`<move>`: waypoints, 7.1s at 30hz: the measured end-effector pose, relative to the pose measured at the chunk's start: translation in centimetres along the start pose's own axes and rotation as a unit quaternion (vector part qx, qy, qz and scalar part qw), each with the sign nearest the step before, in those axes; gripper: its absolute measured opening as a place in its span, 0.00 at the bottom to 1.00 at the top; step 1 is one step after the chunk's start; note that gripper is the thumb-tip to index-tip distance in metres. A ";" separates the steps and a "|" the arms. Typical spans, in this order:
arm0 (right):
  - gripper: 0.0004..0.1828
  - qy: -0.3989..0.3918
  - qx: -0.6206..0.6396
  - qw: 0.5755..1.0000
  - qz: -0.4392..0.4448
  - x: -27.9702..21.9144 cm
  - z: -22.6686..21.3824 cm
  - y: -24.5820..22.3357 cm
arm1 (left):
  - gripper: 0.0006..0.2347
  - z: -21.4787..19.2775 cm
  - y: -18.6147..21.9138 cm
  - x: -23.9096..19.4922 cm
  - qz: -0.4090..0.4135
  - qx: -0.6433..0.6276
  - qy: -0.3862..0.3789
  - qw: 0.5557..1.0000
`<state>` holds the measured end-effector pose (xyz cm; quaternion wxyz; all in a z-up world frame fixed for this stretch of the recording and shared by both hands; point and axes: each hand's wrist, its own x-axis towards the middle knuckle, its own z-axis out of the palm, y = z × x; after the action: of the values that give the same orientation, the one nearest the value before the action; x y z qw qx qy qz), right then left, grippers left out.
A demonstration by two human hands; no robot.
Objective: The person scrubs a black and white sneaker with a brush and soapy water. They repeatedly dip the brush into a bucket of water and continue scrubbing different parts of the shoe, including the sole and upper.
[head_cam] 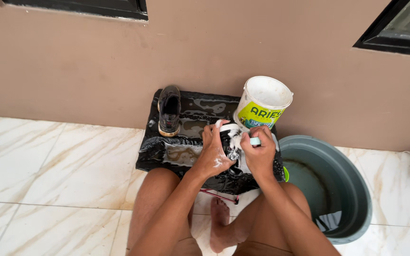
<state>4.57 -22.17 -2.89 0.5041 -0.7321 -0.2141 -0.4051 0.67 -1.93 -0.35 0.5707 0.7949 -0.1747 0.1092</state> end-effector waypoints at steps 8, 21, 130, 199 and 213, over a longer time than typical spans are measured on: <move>0.20 -0.012 -0.010 1.000 -0.023 0.0 0.6 -8.4 | 0.52 1.2 -1.8 2.0 0.018 -0.008 0.023 1.000; 0.20 0.003 -0.018 1.000 0.009 -0.2 1.2 -7.2 | 0.48 0.5 0.8 1.8 -0.021 0.035 0.002 0.999; 0.17 0.036 -0.158 0.987 0.017 3.4 -2.2 -5.0 | 0.33 4.2 -0.2 -4.7 0.161 -0.023 -0.002 0.987; 0.18 0.072 -0.073 0.995 0.004 -0.9 2.8 -6.3 | 0.35 2.1 -4.9 -1.6 -0.033 -0.334 0.093 0.937; 0.18 0.068 -0.030 0.997 -0.032 -1.9 5.1 -5.3 | 0.10 2.6 -6.3 0.7 -0.183 -0.171 0.264 0.931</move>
<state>1.59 -15.20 -2.29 0.4819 -0.7106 -0.1906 -0.4758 3.76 -2.66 -6.41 0.7335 0.6460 0.1150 0.1773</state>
